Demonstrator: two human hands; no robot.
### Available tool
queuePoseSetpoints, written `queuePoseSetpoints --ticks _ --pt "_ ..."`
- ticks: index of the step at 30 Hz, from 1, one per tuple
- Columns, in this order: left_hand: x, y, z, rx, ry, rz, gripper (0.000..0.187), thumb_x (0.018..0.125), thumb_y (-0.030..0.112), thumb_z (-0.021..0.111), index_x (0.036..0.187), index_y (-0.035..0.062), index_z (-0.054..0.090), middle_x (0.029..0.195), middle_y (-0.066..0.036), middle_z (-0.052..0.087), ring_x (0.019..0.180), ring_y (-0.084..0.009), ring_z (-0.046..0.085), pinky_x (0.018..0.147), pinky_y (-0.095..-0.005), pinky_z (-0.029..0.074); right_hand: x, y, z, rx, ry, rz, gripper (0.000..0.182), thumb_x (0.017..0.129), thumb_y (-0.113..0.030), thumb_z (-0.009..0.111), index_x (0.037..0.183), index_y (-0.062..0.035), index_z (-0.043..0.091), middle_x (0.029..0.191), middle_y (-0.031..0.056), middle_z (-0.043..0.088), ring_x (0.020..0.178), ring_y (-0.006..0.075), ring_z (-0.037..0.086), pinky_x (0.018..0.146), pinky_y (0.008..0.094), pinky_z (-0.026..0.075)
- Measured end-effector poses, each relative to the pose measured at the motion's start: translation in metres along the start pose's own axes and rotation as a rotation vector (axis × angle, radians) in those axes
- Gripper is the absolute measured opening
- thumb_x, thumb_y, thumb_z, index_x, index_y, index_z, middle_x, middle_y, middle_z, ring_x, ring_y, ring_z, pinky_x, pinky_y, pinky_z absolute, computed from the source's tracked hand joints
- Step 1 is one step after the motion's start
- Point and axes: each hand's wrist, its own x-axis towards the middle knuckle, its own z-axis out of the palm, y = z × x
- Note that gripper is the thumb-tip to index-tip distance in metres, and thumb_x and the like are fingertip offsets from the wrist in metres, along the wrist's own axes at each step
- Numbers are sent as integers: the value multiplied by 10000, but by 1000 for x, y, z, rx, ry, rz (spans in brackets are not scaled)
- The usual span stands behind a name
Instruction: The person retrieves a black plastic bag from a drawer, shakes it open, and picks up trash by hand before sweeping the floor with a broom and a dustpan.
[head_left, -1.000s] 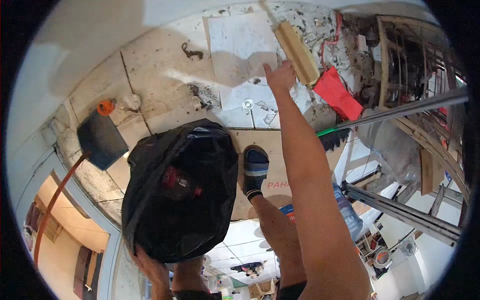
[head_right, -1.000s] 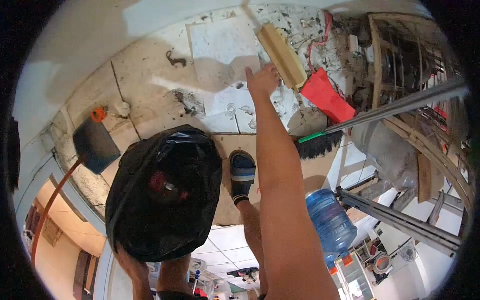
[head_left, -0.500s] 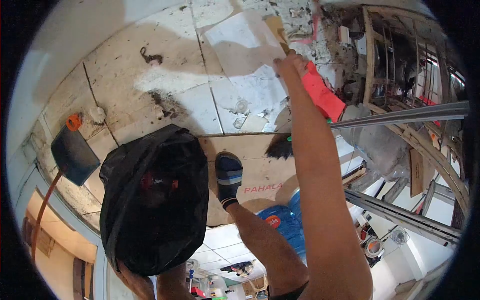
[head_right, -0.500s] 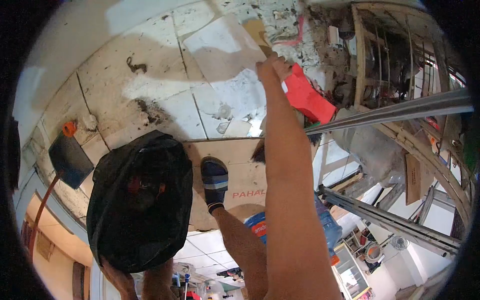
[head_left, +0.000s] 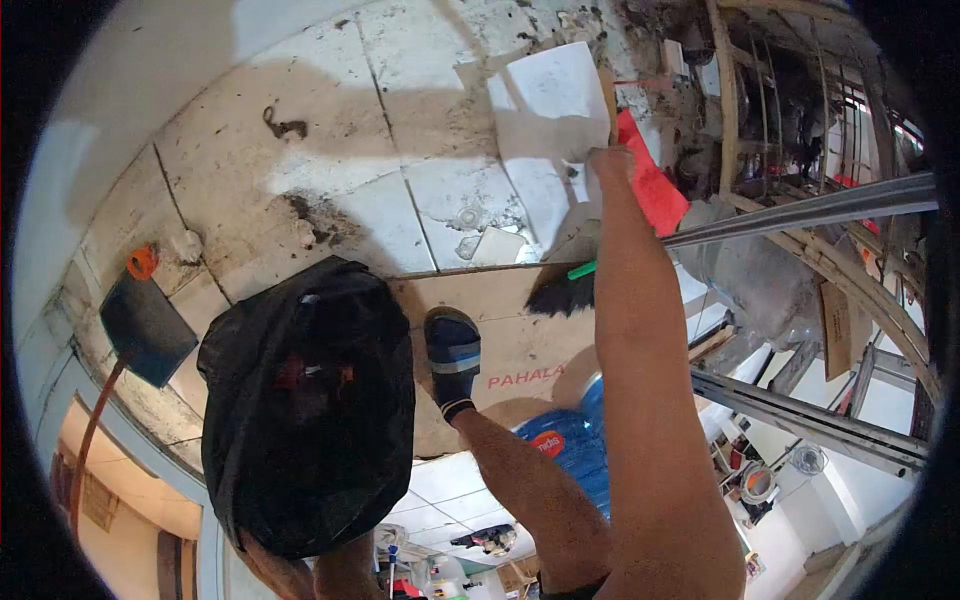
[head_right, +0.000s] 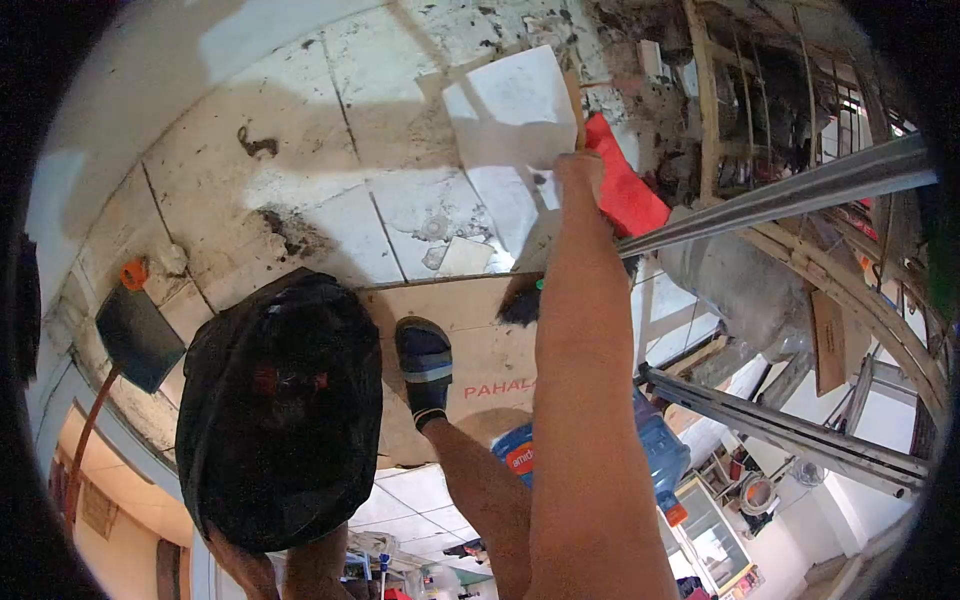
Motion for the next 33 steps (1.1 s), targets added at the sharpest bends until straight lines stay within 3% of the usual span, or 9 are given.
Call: queuePoseSetpoints --ticks 5,9,11,13,19,21,25,29,33 --pt "-17 19 -4 -237 -7 -115 623 892 418 420 1303 -35 301 1287 -205 368 1203 -319 364 1011 -402 301 -84 8 -22 85 150 -425 371 735 -273 605 980 4 580 987 198 584 844 398 580 717 475 488" --pt "-9 -19 -41 6 -64 214 590 892 389 439 1292 -27 315 1235 -201 409 1131 -320 427 977 -402 335 -210 -15 -49 361 296 -904 429 729 -243 621 1036 40 523 810 268 599 802 416 588 731 490 448" --pt "-14 -3 -51 -48 -69 186 522 897 338 449 1266 -18 350 1210 -185 431 1086 -298 452 951 -389 355 -306 -31 -120 591 -27 -599 486 726 -194 623 1131 34 482 862 286 594 832 426 579 754 466 446" --pt "-27 39 -55 -199 -130 119 467 902 289 459 1231 -36 391 1186 -173 460 1054 -265 464 933 -364 359 -344 -24 -130 821 12 -685 480 716 -182 639 1126 33 510 890 300 585 850 452 560 772 447 446" --pt "-43 106 -95 -1 -197 322 395 896 261 478 1040 -103 532 975 -155 585 895 -194 505 824 -301 389 -486 23 -239 1382 -521 -238 409 767 -253 676 948 95 561 898 201 627 757 232 615 691 338 489" --pt "-70 141 -97 -39 -86 298 341 887 228 488 987 -91 560 904 -143 602 827 -193 522 782 -320 407 -544 43 -257 1286 -488 -62 401 768 -263 682 944 78 568 895 175 629 742 236 617 697 332 495" --pt "-95 148 -123 58 -204 493 271 875 164 474 952 -80 563 854 -184 610 802 -225 558 740 -338 423 -650 84 -271 1062 -717 -196 331 776 -162 660 1006 51 555 932 138 623 805 221 597 706 314 479" --pt "-178 186 -162 199 -379 628 229 841 98 468 964 -68 567 868 -190 625 809 -251 584 743 -353 439 -719 78 -217 1165 -838 -216 377 760 -222 640 968 83 565 902 221 625 881 385 587 768 373 445" --pt "-246 203 -213 224 -547 678 229 839 109 472 964 -57 569 834 -186 621 798 -223 580 739 -352 447 -741 53 -212 1177 -1030 -90 304 767 -158 589 984 54 573 910 191 623 873 368 580 770 379 442"
